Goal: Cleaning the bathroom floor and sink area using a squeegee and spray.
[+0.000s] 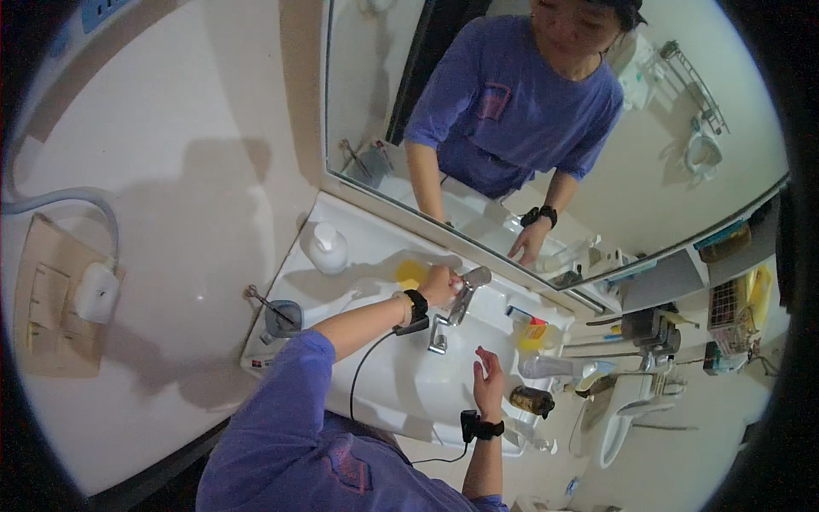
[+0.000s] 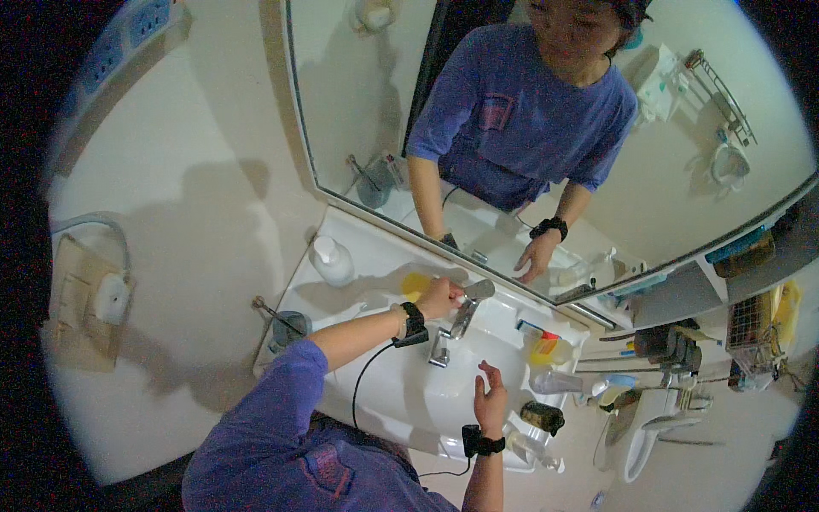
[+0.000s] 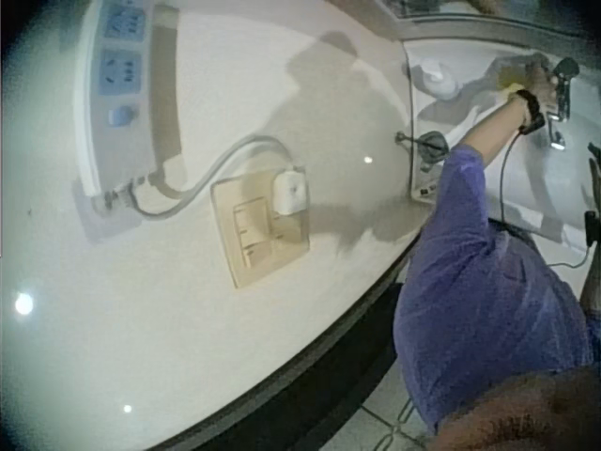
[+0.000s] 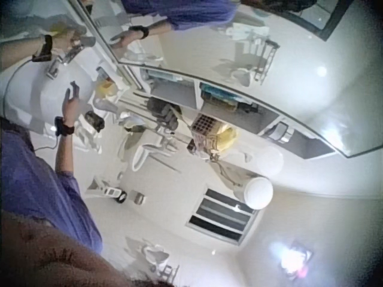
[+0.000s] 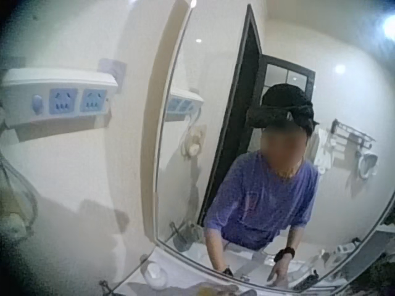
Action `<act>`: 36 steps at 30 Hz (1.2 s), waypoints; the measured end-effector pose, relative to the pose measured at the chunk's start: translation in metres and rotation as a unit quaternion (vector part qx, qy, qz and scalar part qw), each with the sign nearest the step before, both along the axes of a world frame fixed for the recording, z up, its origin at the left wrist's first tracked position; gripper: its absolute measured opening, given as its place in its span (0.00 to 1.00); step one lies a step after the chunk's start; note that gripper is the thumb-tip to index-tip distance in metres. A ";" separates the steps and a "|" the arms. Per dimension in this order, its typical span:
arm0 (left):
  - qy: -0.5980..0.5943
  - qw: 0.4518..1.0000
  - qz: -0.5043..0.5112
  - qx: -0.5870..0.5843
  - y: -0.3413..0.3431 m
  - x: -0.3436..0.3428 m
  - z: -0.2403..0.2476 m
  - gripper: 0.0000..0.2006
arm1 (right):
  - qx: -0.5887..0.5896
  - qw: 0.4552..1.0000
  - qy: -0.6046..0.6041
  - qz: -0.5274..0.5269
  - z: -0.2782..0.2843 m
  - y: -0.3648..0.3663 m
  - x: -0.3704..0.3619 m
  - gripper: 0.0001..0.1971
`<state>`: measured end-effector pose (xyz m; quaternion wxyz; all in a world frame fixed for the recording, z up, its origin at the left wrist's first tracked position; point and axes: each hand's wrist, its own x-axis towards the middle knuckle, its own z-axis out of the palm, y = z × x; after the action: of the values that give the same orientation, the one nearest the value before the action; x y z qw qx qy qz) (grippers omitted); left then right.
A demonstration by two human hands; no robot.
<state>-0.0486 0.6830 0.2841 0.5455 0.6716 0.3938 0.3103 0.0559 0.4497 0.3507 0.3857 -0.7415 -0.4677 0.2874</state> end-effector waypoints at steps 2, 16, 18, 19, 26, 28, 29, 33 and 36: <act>0.038 0.999 -0.009 -0.008 0.001 -0.009 0.008 0.08 | -0.006 1.000 0.006 0.000 0.002 0.000 -0.001 0.11; 0.046 0.989 -0.141 -0.003 -0.033 -0.033 0.004 0.10 | -0.007 1.000 0.024 -0.003 -0.008 -0.017 0.006 0.10; 0.072 0.988 -0.137 0.006 -0.040 -0.038 0.009 0.09 | -0.018 1.000 0.018 -0.004 -0.001 -0.018 0.002 0.10; 0.055 0.995 -0.077 0.027 -0.048 -0.039 0.013 0.09 | -0.031 0.999 0.010 -0.001 0.002 -0.018 -0.001 0.09; 0.022 0.986 -0.038 0.159 -0.073 -0.063 0.039 0.12 | 0.009 0.999 0.050 0.016 -0.019 -0.020 -0.007 0.09; 0.048 0.965 -0.065 0.250 -0.081 -0.070 0.040 0.13 | 0.010 0.998 0.059 0.022 -0.013 -0.012 -0.014 0.09; 0.051 0.964 -0.066 0.253 -0.086 -0.074 0.041 0.13 | 0.008 0.998 0.064 0.030 -0.010 -0.007 -0.018 0.09; 0.105 0.951 -0.134 0.258 -0.107 -0.082 0.051 0.16 | 0.037 0.998 0.041 0.033 -0.005 0.009 -0.026 0.09; 0.110 0.945 -0.152 0.267 -0.120 -0.088 0.061 0.18 | 0.039 0.998 0.042 0.031 -0.003 0.013 -0.035 0.10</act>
<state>-0.1361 0.5626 0.3453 0.3406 0.8743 0.2473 0.2417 0.0209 0.4629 0.3476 0.4250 -0.6978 -0.4850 0.3119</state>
